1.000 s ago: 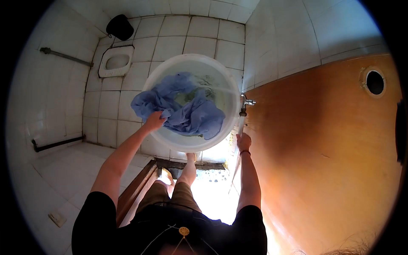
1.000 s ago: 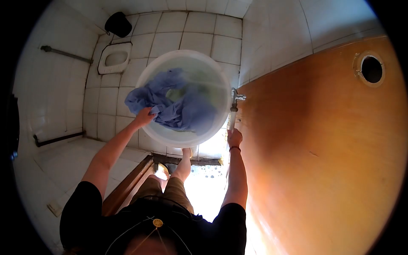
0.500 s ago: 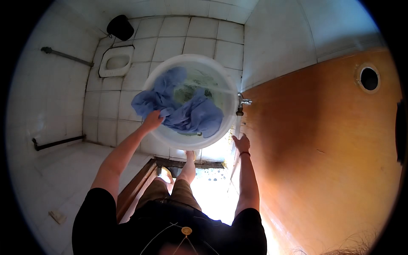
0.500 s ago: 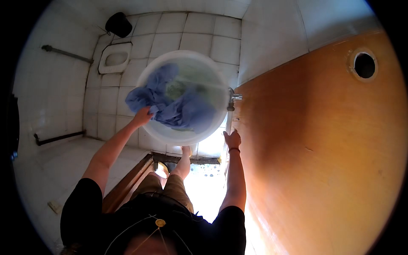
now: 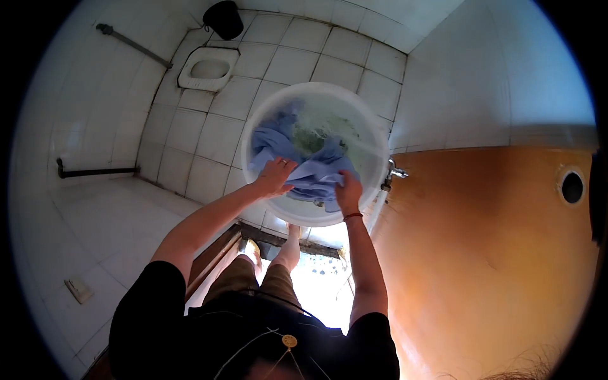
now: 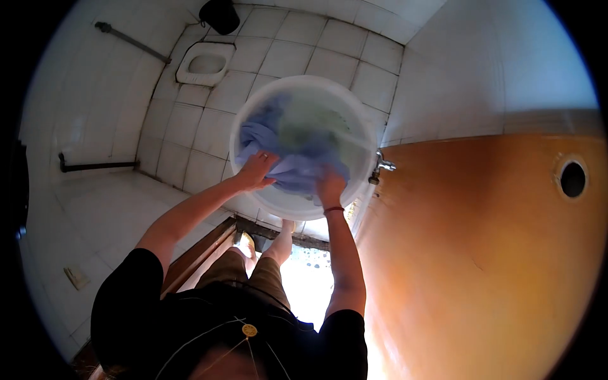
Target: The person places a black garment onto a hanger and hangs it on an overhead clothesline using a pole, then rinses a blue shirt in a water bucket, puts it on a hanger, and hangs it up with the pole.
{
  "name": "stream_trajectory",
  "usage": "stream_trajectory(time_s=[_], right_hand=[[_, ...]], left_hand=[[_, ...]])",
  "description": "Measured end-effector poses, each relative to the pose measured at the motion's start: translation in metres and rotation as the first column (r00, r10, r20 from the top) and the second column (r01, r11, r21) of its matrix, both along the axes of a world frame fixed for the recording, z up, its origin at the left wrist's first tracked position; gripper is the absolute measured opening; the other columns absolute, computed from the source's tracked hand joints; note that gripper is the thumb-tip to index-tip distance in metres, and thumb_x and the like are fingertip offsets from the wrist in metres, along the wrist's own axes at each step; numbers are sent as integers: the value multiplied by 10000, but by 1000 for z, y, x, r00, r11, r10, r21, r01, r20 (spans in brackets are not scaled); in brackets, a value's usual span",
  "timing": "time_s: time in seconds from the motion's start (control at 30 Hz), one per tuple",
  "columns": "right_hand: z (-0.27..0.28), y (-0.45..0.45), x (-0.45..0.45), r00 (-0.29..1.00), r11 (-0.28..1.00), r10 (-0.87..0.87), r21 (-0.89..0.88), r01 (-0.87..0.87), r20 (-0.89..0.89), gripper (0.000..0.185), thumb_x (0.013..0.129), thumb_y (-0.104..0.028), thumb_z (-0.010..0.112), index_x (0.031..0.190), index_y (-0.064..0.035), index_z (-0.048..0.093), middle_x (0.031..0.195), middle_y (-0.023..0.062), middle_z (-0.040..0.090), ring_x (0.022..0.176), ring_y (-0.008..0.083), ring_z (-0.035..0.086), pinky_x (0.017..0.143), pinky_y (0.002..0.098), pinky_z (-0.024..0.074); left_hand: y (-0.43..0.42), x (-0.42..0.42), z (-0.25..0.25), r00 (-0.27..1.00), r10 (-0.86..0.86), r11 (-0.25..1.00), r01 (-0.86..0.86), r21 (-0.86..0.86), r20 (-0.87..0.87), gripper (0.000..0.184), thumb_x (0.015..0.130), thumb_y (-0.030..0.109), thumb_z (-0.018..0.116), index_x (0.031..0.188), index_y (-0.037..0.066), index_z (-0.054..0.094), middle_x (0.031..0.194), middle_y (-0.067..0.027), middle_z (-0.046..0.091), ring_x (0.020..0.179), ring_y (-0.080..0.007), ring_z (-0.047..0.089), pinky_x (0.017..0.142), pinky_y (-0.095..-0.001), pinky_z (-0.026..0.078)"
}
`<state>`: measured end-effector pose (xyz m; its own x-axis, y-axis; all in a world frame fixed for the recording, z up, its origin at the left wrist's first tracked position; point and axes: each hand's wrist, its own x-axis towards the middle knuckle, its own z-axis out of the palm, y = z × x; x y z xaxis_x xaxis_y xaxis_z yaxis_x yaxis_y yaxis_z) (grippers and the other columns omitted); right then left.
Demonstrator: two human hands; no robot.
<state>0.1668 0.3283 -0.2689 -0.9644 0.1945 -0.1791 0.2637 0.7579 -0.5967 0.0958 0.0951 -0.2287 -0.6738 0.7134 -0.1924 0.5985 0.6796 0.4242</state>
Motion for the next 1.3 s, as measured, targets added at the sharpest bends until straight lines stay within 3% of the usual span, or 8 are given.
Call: stream_trajectory(time_s=[0.13,0.57,0.7,0.73,0.77,0.83,1.0,1.3], right_hand=[[-50,-8,0,990,984,135,122,-129,-42,536,614,-40,581,1123,-173,476,1058,135,501,872,302,530,691,396,431],[-181,-43,-31,867,919,179,235,-316,465,331,776,-155,451,1101,-93,454,1011,168,549,892,298,566,736,455,444],[-161,-24,-49,804,818,429,201,-539,411,291,744,-91,465,1024,-21,503,888,180,588,838,319,570,724,418,452],[-159,-15,-49,807,815,431,209,-540,404,291,744,-91,465,1024,-21,503,888,180,588,838,319,570,724,418,452],[-154,-7,-51,952,981,186,15,-195,242,260,736,-73,464,977,-1,526,849,188,589,797,317,571,697,408,454],[-115,15,-61,968,866,-234,-433,251,94,211,727,-62,464,887,42,555,772,191,592,716,302,569,645,385,452],[55,60,-118,943,782,-326,-582,224,-75,240,801,-142,468,793,78,564,645,78,563,569,176,522,507,314,415],[401,20,-119,924,869,-158,-494,-37,-347,232,819,-207,525,751,10,575,595,-13,498,516,72,451,385,238,349]], left_hand=[[-7,-2,-61,997,-49,951,28,-307,-61,638,673,314,654,1206,114,365,1187,-123,383,1091,-292,359,770,-473,373],[11,-4,-246,878,424,905,-419,-71,223,355,772,281,515,1083,122,449,947,-170,567,873,-324,548,733,-454,431],[-7,-17,-345,998,7,960,9,-280,58,238,766,222,522,948,71,550,797,-134,589,721,-272,565,644,-386,443],[-11,-30,-326,947,-321,891,300,-342,-5,219,753,199,557,906,46,586,727,-93,588,659,-215,558,602,-337,437],[-16,-32,-303,952,4,972,68,-224,307,195,770,207,537,875,53,594,724,-95,591,653,-203,555,593,-331,431],[-18,-46,-180,343,471,675,-733,-83,813,192,804,224,498,813,67,609,716,-98,595,641,-179,550,576,-321,421],[-56,-101,-10,839,370,807,-503,309,399,229,827,245,483,873,40,573,681,-80,579,635,-146,515,592,-306,410],[-77,-106,332,945,225,826,-314,469,236,225,861,230,496,927,23,556,725,27,533,689,-37,459,625,-194,396]])
